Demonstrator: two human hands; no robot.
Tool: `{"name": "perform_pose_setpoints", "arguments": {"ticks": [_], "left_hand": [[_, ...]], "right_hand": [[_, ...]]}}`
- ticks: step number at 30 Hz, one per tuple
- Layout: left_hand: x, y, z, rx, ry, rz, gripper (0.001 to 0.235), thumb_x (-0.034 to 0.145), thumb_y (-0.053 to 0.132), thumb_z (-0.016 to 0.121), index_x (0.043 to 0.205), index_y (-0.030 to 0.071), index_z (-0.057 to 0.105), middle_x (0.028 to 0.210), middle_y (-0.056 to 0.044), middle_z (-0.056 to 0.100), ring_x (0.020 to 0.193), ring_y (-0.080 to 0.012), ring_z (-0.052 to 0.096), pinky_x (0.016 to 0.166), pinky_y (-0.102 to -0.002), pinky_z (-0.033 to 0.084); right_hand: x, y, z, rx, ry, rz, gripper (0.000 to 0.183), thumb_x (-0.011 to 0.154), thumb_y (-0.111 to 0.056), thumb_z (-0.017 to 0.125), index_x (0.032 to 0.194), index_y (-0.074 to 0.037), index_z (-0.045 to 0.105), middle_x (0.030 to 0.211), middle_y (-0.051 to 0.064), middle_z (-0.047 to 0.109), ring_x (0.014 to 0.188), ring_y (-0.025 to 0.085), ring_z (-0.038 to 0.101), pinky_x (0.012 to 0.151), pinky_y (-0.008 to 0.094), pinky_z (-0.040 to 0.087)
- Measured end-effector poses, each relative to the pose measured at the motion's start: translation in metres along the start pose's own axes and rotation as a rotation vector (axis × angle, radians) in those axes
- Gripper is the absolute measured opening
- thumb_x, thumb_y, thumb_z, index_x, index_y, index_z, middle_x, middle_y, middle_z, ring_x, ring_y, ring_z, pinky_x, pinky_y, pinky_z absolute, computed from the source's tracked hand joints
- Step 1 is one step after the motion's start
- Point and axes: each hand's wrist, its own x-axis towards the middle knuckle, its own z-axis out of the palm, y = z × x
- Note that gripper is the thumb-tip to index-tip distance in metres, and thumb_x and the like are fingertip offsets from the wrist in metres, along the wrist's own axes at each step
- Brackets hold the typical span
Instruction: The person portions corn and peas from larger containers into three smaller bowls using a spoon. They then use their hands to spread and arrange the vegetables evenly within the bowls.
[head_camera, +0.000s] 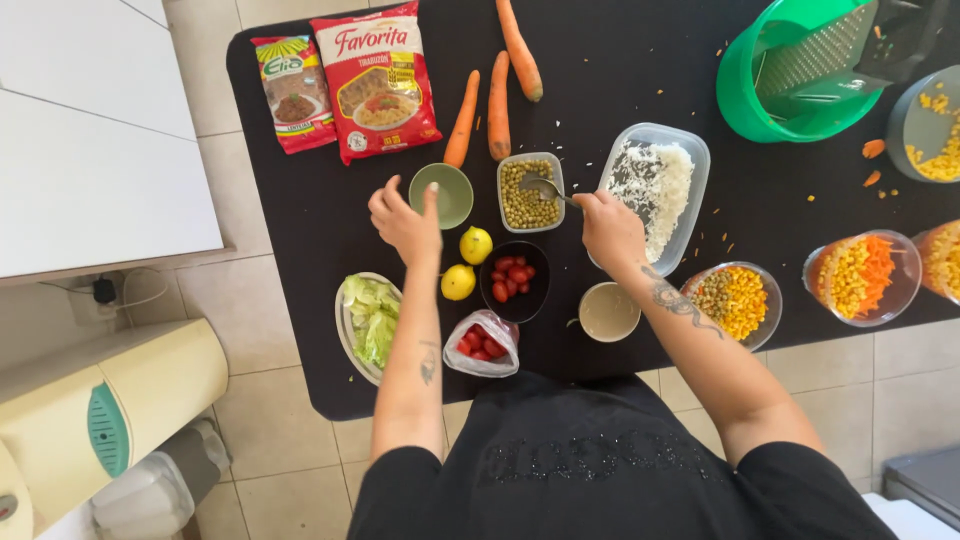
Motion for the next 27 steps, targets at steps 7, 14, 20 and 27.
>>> {"name": "perform_pose_setpoints", "arguments": {"ticks": [7, 14, 20, 27], "left_hand": [[-0.042, 0.042, 0.072, 0.098, -0.388, 0.254, 0.034, 0.081, 0.048, 0.061, 0.076, 0.015, 0.060, 0.070, -0.005, 0.059, 0.071, -0.0283, 0.066, 0.063, -0.042, 0.054], [-0.041, 0.049, 0.085, -0.042, -0.403, 0.347, 0.022, 0.082, 0.028, 0.047, 0.081, 0.006, 0.048, 0.068, -0.019, 0.057, 0.065, -0.0422, 0.064, 0.059, -0.051, 0.054], [-0.054, 0.087, -0.017, -0.362, -0.416, 0.073, 0.026, 0.088, 0.030, 0.036, 0.092, 0.005, 0.042, 0.084, -0.028, 0.056, 0.087, -0.0481, 0.059, 0.075, -0.056, 0.049], [-0.098, 0.086, -0.113, -0.703, -0.321, -0.325, 0.024, 0.094, 0.033, 0.038, 0.097, 0.009, 0.036, 0.101, -0.032, 0.054, 0.085, -0.0466, 0.062, 0.055, -0.047, 0.062]], "right_hand": [[-0.010, -0.003, -0.007, 0.094, 0.043, -0.051, 0.027, 0.086, -0.008, 0.053, 0.108, -0.018, 0.063, 0.081, 0.006, 0.058, 0.070, 0.033, 0.064, 0.060, 0.043, 0.054], [-0.008, 0.009, -0.027, -0.134, 0.113, -0.168, 0.037, 0.082, -0.007, 0.052, 0.115, -0.023, 0.060, 0.090, 0.003, 0.058, 0.074, 0.026, 0.064, 0.060, 0.035, 0.054], [0.001, 0.000, -0.064, -0.309, 0.433, -0.522, 0.038, 0.077, -0.009, 0.054, 0.113, -0.020, 0.059, 0.087, -0.001, 0.052, 0.073, 0.017, 0.057, 0.059, 0.026, 0.049], [-0.001, -0.052, -0.096, -0.319, 0.339, -0.760, 0.026, 0.078, -0.015, 0.054, 0.101, -0.022, 0.064, 0.077, -0.003, 0.051, 0.066, 0.018, 0.057, 0.050, 0.031, 0.045]]}}
